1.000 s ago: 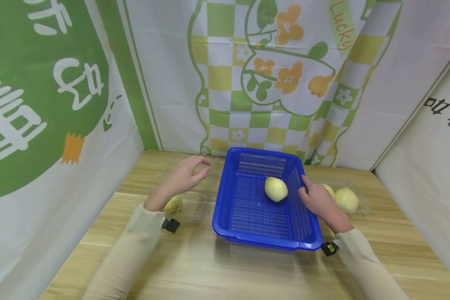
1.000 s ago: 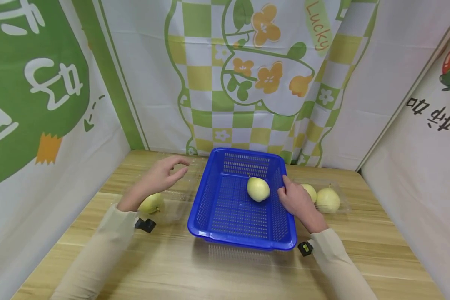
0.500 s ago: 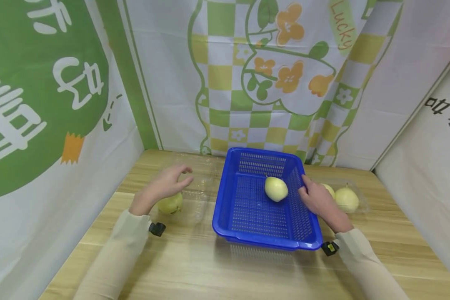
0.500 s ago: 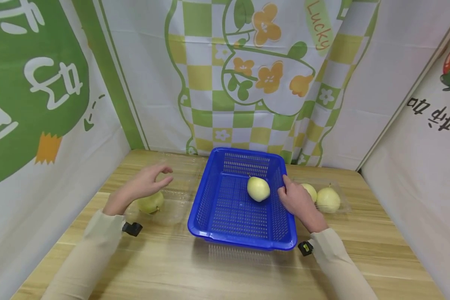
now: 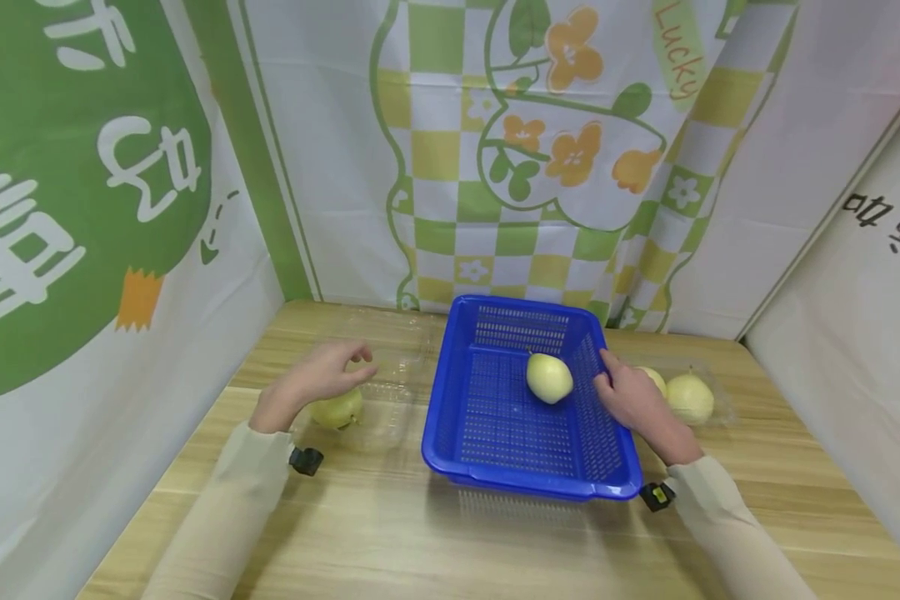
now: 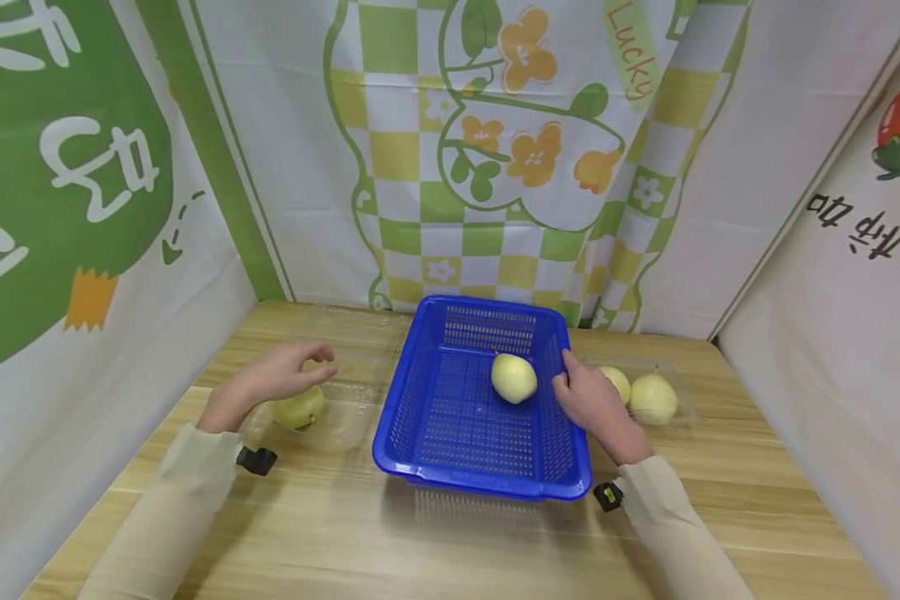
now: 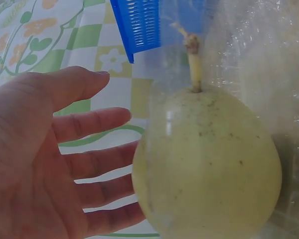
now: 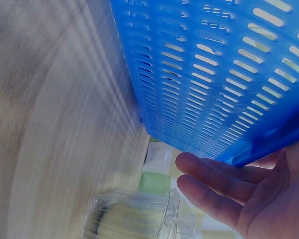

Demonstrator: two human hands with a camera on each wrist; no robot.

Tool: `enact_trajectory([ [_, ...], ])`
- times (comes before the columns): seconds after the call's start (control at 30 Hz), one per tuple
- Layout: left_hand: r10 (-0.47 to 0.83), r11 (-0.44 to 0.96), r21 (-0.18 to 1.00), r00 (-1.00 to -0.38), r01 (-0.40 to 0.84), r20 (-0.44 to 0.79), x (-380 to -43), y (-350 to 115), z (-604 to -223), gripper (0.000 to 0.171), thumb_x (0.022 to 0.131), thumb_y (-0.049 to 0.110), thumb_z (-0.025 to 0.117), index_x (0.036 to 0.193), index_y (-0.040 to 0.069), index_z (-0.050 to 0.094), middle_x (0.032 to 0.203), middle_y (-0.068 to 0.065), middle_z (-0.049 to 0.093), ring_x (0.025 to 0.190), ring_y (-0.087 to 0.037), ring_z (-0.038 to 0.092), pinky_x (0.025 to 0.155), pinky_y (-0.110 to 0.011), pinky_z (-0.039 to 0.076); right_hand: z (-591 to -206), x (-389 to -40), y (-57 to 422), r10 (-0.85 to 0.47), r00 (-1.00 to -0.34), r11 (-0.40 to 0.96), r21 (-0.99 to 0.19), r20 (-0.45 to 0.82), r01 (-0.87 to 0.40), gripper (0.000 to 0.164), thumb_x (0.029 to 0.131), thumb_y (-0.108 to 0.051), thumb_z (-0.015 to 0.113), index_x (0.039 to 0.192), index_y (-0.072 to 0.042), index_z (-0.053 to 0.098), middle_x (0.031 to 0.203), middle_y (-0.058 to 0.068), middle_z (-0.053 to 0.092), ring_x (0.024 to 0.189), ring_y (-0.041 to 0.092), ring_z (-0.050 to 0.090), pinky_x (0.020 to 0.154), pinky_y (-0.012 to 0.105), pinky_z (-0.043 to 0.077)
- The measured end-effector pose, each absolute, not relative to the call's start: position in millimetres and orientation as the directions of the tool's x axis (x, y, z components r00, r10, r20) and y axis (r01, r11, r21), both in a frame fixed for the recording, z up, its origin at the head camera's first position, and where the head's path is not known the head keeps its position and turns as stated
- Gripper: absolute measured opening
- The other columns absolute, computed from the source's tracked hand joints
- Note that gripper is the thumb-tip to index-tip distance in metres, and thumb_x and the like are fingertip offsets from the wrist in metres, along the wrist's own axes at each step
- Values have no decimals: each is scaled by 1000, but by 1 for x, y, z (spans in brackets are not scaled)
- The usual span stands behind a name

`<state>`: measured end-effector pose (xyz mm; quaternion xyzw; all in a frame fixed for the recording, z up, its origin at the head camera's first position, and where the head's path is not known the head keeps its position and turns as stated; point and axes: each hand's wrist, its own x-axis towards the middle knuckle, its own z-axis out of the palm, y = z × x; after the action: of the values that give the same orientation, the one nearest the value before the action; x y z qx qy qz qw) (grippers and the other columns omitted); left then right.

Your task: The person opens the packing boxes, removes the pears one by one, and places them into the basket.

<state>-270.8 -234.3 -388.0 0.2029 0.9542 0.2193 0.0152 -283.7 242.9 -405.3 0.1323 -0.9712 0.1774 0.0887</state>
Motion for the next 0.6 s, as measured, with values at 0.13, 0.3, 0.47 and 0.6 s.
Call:
enact_trajectory([
  [0.13,388,836,409,-921,367,33,-271,-236,-392,39,98,36,55,120,4,62,121,-20,66,113,-37,62,94,-53,50,-406,-284,242,-222,-951,903,-322,216,-284,58,95,-17,39,145,11,36,122,38,59,77,32,63,73,53,50],
  [0.3,396,850,377,-918,367,3,-269,-238,-396,38,98,36,56,115,4,64,117,-21,67,109,-38,63,91,-52,51,-404,-283,242,-224,-952,899,-334,209,-284,58,95,-17,38,146,11,35,125,37,57,78,31,62,74,52,50],
  [0.47,371,882,343,-925,323,-83,-267,-240,-397,41,97,39,57,116,4,63,116,-19,67,104,-36,64,88,-51,52,-403,-283,242,-222,-954,901,-331,200,-279,58,95,-17,39,146,11,34,127,37,56,82,33,64,77,53,50],
  [0.6,345,900,336,-925,278,-158,-267,-240,-400,42,97,43,55,118,7,62,120,-19,66,107,-36,63,88,-52,51,-403,-283,242,-224,-954,902,-329,198,-279,58,95,-17,38,146,11,34,126,38,56,82,33,64,76,53,50],
])
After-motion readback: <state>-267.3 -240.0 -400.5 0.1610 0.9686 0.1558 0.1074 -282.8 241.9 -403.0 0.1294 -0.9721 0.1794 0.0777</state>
